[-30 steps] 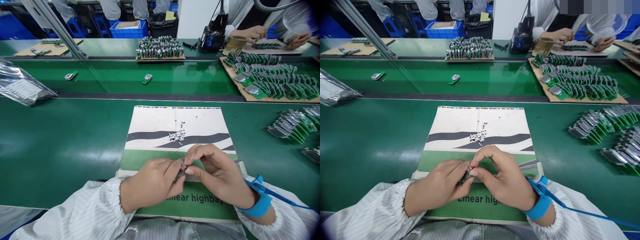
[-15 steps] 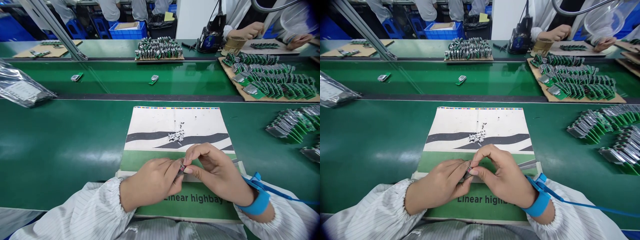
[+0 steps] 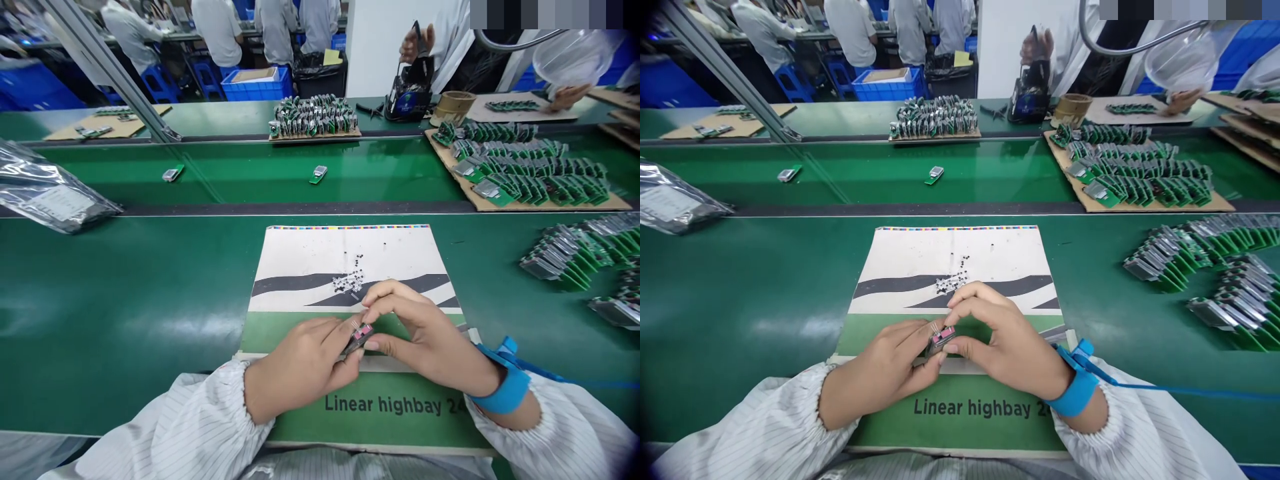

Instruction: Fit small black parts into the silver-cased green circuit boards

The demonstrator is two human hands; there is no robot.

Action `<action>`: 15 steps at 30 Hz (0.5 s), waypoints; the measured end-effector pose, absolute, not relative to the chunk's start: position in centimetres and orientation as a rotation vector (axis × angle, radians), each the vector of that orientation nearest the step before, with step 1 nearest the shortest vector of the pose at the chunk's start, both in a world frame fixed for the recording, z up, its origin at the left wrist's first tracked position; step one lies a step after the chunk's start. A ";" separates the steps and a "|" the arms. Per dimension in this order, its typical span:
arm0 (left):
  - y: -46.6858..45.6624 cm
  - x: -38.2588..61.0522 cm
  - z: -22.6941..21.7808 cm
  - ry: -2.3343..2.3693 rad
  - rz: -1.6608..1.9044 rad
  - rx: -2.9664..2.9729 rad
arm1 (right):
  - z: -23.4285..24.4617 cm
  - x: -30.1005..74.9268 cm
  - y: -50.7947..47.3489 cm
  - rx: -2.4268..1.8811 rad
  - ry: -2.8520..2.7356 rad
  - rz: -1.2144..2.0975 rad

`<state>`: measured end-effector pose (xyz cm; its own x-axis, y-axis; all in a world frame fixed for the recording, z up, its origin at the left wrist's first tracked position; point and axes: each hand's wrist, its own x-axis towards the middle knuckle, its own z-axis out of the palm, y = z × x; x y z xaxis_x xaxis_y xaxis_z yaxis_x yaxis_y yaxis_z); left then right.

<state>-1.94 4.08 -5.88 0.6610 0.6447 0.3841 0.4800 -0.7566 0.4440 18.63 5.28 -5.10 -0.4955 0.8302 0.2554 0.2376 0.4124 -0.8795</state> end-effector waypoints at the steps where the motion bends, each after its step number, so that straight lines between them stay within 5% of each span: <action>1: 4.3 -2.0 -5.9 0.902 0.746 2.552 | -5.1 18.7 5.3 -0.915 -1.960 1.052; 15: 29.7 -0.5 -2.9 1.603 0.785 2.414 | -5.0 22.0 8.0 -1.007 -1.691 0.627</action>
